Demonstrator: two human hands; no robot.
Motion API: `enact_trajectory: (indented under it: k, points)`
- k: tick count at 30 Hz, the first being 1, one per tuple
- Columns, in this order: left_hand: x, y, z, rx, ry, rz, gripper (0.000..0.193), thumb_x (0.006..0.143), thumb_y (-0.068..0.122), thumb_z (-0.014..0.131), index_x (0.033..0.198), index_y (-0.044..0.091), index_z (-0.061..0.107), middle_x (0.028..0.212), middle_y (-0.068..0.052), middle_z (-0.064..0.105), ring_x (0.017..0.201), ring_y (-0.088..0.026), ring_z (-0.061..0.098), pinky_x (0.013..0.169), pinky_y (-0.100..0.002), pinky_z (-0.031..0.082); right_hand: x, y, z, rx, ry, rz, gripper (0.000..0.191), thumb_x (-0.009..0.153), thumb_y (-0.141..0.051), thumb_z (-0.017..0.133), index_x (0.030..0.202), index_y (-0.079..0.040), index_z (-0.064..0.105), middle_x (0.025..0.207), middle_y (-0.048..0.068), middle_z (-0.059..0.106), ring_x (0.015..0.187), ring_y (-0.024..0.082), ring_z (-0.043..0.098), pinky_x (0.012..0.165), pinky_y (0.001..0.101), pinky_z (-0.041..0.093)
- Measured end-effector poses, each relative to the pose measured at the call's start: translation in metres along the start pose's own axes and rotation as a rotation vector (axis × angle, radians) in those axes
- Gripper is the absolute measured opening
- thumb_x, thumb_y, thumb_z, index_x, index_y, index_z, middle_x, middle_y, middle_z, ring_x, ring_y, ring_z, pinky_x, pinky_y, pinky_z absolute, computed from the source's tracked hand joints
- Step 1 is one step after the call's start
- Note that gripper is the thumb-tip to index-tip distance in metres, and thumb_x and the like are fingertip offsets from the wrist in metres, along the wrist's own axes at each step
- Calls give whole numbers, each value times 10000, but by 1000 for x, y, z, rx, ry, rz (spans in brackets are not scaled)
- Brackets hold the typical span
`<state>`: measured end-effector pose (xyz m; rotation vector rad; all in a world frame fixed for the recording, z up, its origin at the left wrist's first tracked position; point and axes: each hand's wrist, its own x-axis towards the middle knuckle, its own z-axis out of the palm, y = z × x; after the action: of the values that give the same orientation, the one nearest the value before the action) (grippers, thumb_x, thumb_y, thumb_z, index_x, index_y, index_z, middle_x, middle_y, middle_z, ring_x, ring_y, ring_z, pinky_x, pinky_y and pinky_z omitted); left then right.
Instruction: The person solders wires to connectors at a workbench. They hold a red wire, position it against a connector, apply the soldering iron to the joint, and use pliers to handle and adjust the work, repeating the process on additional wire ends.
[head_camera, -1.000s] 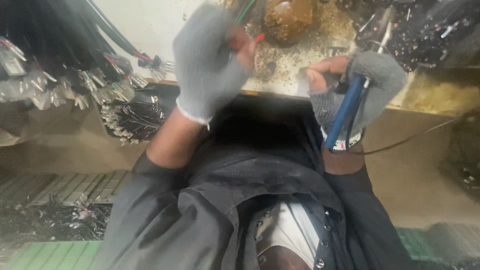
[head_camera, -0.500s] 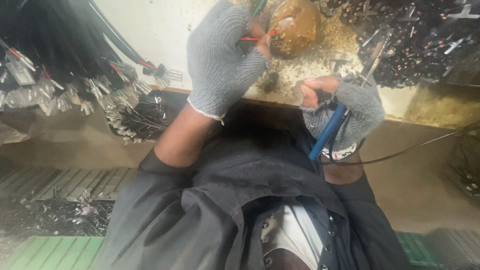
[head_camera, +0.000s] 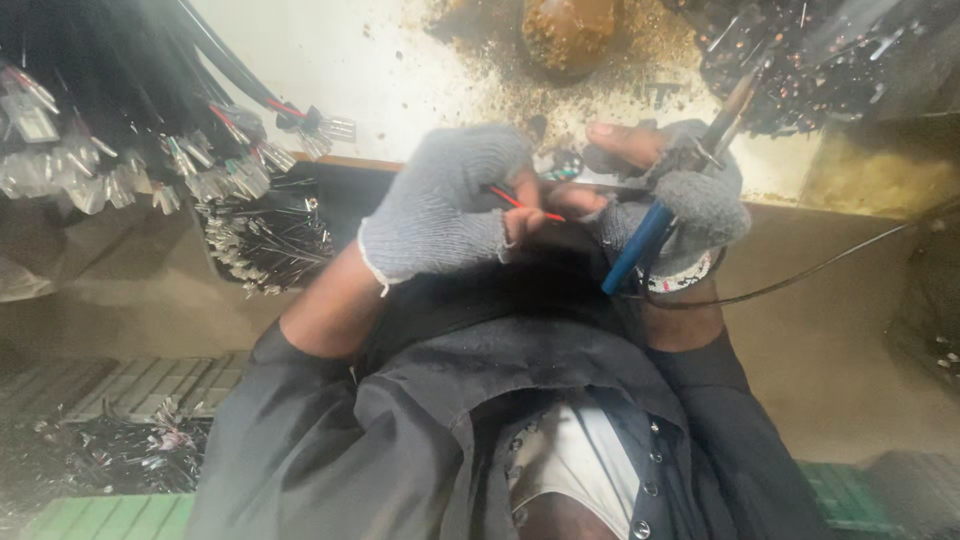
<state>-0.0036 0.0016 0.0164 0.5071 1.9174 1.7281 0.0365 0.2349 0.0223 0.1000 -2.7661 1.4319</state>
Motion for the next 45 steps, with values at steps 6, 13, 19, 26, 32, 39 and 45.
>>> enact_trajectory:
  k: [6,13,19,26,32,39,45]
  points:
    - [0,9,17,-302,-20,-128,213,970,289,762,941,113,646,968,-58,638,899,-175,695,786,-300,587,9,1,-2,160,-30,-157,267,992,-264,823,1105,-82,663,1003,94,692,928,234,673,823,351,532]
    - [7,14,-7,442,-13,246,178,811,148,820,865,122,652,908,-72,655,844,-286,677,709,-397,531,31,10,5,-114,-294,-329,190,962,-354,775,1003,-170,746,766,37,702,657,214,661,649,311,460]
    - [13,-15,7,627,294,257,162,879,121,820,880,148,660,957,-50,662,914,-269,682,785,-406,548,16,22,17,-127,24,-375,267,1029,-243,872,1124,-83,681,1019,68,806,747,213,654,650,316,489]
    - [13,-18,5,634,286,250,168,866,133,816,957,152,676,1006,-61,656,940,-288,672,798,-415,539,12,28,13,-163,-45,-306,323,954,-251,920,1199,-148,737,1031,40,769,785,194,645,716,321,500]
    - [13,-26,13,725,308,220,142,903,155,797,1017,162,713,1033,-53,665,926,-251,675,774,-389,545,11,28,15,25,-82,-229,330,1010,-120,855,1297,-132,694,1062,27,769,858,163,709,710,281,506]
    - [17,-30,19,874,289,252,54,943,122,771,917,151,734,919,-23,670,840,-237,678,702,-389,531,16,24,14,-122,-22,-366,328,1021,-213,909,1239,-139,676,1043,28,775,777,201,683,694,334,476]
    - [17,-16,23,730,432,228,79,902,147,773,905,125,697,985,-56,678,884,-276,678,742,-394,544,2,17,7,-83,-79,-225,497,912,-517,704,1145,-79,723,709,40,638,673,237,613,669,383,443]
